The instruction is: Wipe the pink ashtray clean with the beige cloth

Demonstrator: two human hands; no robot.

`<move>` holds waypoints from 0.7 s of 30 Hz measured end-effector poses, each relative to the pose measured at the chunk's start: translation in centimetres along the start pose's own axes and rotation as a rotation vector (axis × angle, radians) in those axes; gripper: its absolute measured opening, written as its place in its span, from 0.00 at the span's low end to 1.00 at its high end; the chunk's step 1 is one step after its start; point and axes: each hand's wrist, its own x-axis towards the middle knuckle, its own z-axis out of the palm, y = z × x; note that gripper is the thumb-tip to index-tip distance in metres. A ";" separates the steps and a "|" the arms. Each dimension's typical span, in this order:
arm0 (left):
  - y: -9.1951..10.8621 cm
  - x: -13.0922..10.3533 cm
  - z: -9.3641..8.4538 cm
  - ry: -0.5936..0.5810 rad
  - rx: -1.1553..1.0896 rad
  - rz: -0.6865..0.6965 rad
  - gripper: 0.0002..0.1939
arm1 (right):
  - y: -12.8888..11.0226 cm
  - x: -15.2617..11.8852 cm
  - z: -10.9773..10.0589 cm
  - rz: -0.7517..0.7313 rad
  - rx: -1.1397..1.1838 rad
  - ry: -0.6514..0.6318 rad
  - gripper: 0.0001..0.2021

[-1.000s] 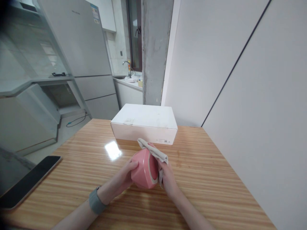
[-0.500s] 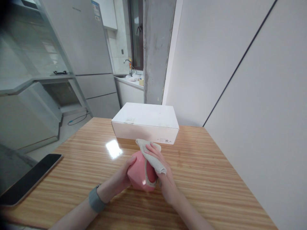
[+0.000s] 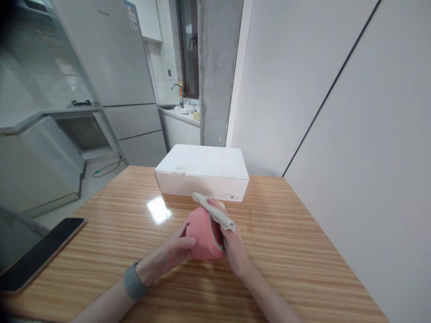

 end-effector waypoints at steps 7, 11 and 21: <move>-0.1 0.7 -0.3 0.084 0.094 0.102 0.39 | -0.3 0.2 0.9 0.042 0.113 0.114 0.22; -0.2 1.0 -0.9 0.123 0.139 0.157 0.41 | -0.2 -0.2 1.5 0.034 0.108 0.118 0.24; -0.7 0.8 -0.7 0.168 0.093 0.255 0.35 | 0.7 -0.4 1.0 -0.029 0.060 0.042 0.22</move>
